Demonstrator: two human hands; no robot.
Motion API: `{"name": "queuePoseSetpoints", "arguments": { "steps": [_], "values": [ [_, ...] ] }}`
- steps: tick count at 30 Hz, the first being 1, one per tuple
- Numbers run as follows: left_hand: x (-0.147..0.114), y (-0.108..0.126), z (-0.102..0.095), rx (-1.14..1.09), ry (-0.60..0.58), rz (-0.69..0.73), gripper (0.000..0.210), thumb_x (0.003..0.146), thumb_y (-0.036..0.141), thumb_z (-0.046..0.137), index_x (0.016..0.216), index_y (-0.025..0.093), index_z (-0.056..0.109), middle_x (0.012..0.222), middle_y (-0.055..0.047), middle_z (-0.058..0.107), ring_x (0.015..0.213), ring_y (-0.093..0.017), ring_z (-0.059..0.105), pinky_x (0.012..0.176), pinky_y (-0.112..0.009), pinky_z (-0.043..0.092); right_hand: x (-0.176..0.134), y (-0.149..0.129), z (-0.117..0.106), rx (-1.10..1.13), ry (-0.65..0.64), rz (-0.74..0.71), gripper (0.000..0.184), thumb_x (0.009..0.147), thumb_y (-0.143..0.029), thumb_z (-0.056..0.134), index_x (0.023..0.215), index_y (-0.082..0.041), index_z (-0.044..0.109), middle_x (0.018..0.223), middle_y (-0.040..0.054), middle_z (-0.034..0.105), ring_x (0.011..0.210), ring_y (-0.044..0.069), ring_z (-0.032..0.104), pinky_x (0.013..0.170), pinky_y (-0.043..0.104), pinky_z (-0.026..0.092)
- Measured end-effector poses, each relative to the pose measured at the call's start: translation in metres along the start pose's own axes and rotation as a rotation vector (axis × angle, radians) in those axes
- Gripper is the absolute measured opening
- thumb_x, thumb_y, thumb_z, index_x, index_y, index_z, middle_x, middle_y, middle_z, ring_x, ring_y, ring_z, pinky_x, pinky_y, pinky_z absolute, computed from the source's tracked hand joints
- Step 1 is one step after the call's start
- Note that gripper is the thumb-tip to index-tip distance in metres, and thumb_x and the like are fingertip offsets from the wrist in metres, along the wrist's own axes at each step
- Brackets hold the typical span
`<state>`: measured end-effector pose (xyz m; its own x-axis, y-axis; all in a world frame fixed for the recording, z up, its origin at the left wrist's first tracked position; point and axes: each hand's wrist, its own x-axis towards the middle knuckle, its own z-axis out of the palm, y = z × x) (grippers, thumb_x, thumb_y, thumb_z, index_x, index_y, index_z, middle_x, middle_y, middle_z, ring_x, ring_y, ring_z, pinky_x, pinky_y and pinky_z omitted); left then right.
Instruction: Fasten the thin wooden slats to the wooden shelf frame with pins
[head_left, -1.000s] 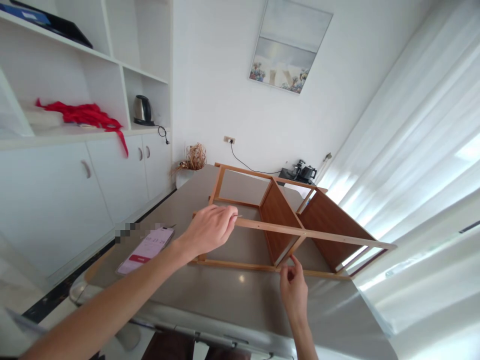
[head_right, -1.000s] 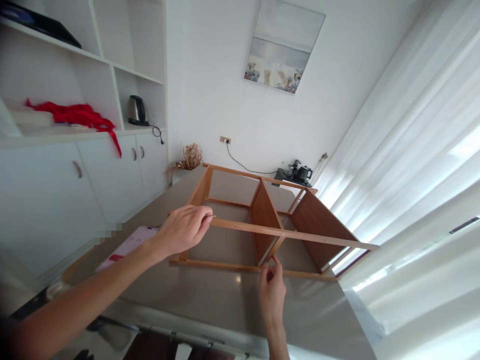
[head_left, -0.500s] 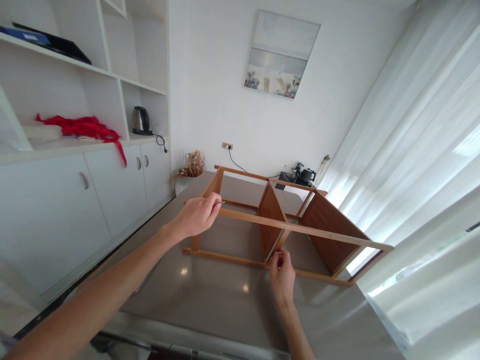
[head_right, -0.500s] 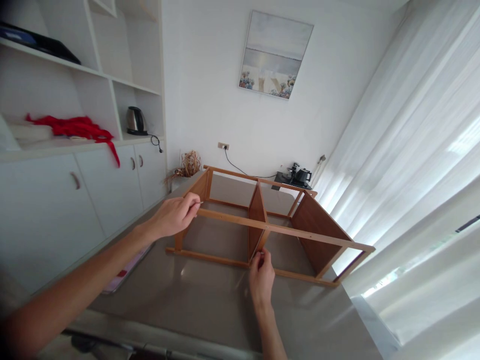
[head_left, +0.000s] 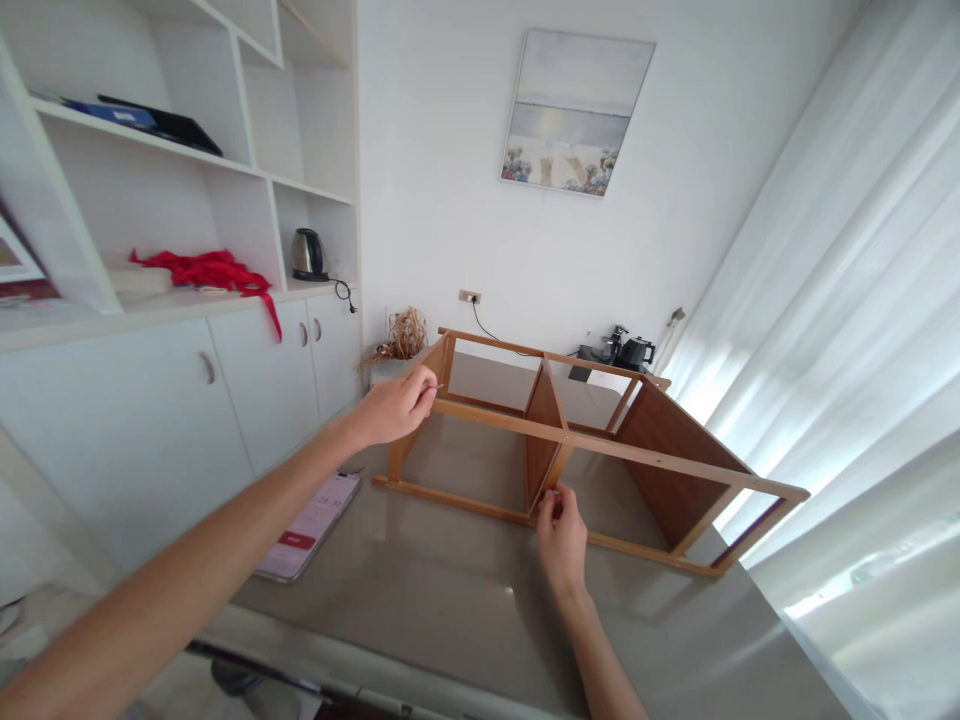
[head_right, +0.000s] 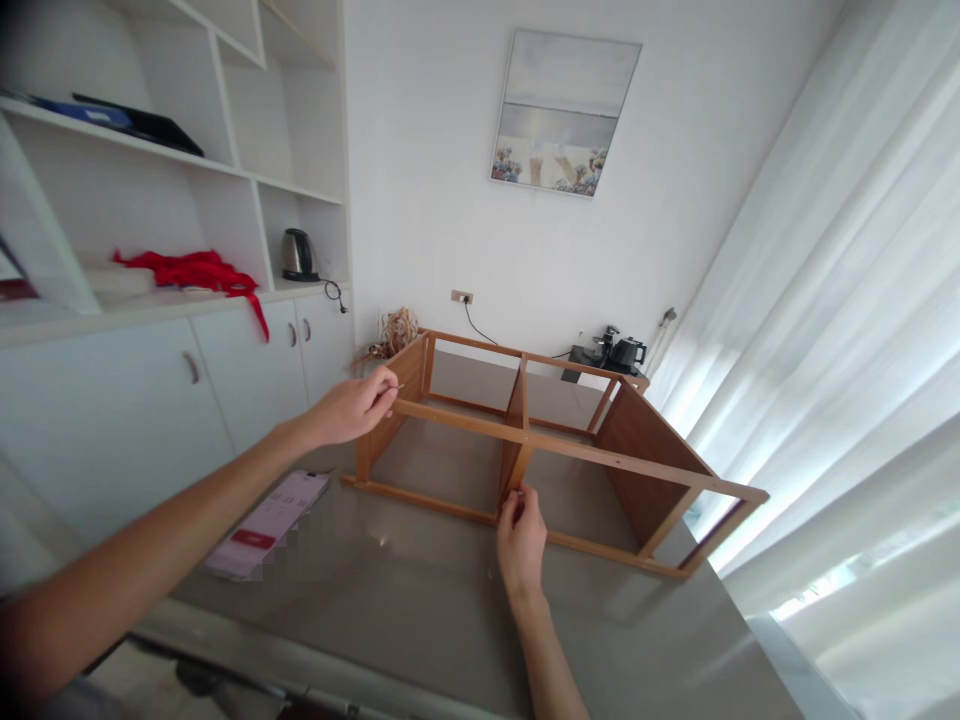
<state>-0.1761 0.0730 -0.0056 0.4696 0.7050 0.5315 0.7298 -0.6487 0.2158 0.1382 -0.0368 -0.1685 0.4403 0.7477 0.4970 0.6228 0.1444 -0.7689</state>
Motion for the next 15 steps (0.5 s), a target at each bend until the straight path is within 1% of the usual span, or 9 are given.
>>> {"name": "queuePoseSetpoints", "arguments": {
  "steps": [2,4,5,6,7,8,9,13,15],
  "values": [
    [0.002,0.001,-0.002,-0.029,0.029,-0.013,0.017,0.104,0.036,0.036,0.109,0.024,0.046,0.086,-0.001,0.074,0.078,-0.022,0.071,0.071,-0.034,0.050,0.002,-0.001,0.002,0.014,-0.013,-0.011,0.046,0.096,-0.058,0.039,0.105,-0.018,0.059,0.083,0.0095,0.071,0.070,0.022,0.066,0.067,0.033,0.049],
    [0.002,0.010,-0.001,-0.060,0.099,-0.017,0.019,0.104,0.036,0.035,0.113,0.023,0.046,0.110,-0.007,0.073,0.097,-0.023,0.071,0.083,-0.037,0.052,0.003,-0.002,0.004,0.024,-0.023,-0.024,0.046,0.096,-0.057,0.039,0.107,-0.018,0.060,0.082,0.0094,0.071,0.073,0.022,0.067,0.070,0.033,0.050],
    [0.001,0.019,0.001,-0.083,0.152,-0.009,0.020,0.104,0.035,0.035,0.115,0.022,0.046,0.122,-0.009,0.069,0.110,-0.024,0.068,0.093,-0.039,0.051,0.003,-0.002,0.004,0.030,-0.029,-0.029,0.046,0.096,-0.057,0.039,0.109,-0.017,0.060,0.083,0.0094,0.071,0.073,0.022,0.067,0.070,0.033,0.051],
    [-0.001,0.031,0.004,-0.113,0.206,0.012,0.021,0.104,0.034,0.036,0.117,0.022,0.046,0.128,-0.011,0.066,0.119,-0.023,0.063,0.101,-0.040,0.049,0.001,-0.002,0.003,0.036,-0.036,-0.031,0.047,0.097,-0.056,0.039,0.113,-0.016,0.060,0.084,0.0090,0.072,0.073,0.021,0.067,0.071,0.032,0.051],
    [-0.003,0.046,0.009,-0.193,0.307,0.050,0.018,0.103,0.032,0.040,0.115,0.020,0.047,0.124,-0.011,0.067,0.118,-0.022,0.063,0.104,-0.039,0.048,-0.001,-0.002,0.001,0.043,-0.044,-0.031,0.049,0.097,-0.055,0.040,0.118,-0.015,0.058,0.083,0.0081,0.072,0.071,0.021,0.068,0.069,0.031,0.052],
    [-0.005,0.063,0.015,-0.268,0.351,0.092,0.017,0.102,0.030,0.043,0.114,0.020,0.049,0.121,-0.010,0.067,0.116,-0.021,0.063,0.105,-0.037,0.047,-0.004,-0.001,-0.002,0.051,-0.062,-0.029,0.050,0.098,-0.054,0.041,0.123,-0.015,0.057,0.082,0.0068,0.073,0.069,0.020,0.068,0.067,0.030,0.052],
    [-0.007,0.082,0.022,-0.333,0.342,0.139,0.016,0.101,0.029,0.045,0.113,0.020,0.051,0.117,-0.009,0.069,0.112,-0.019,0.065,0.103,-0.035,0.048,-0.008,0.000,-0.008,0.058,-0.076,-0.027,0.049,0.098,-0.054,0.042,0.124,-0.015,0.056,0.081,0.0061,0.073,0.069,0.019,0.068,0.067,0.029,0.052],
    [-0.008,0.157,0.066,-0.545,-0.046,0.255,0.013,0.095,0.027,0.055,0.104,0.022,0.063,0.102,-0.002,0.073,0.092,-0.016,0.068,0.088,-0.028,0.052,-0.017,0.010,-0.048,0.073,-0.108,-0.036,0.039,0.100,-0.053,0.045,0.104,-0.020,0.064,0.088,0.0069,0.075,0.077,0.018,0.071,0.073,0.028,0.054],
    [-0.005,0.185,0.095,-0.578,-0.114,0.285,0.008,0.091,0.025,0.060,0.095,0.024,0.067,0.091,0.002,0.074,0.080,-0.013,0.068,0.080,-0.025,0.052,-0.017,0.018,-0.073,0.069,-0.113,-0.048,0.038,0.100,-0.052,0.045,0.099,-0.020,0.066,0.091,0.0068,0.075,0.080,0.018,0.071,0.074,0.027,0.054]
  ]
}}
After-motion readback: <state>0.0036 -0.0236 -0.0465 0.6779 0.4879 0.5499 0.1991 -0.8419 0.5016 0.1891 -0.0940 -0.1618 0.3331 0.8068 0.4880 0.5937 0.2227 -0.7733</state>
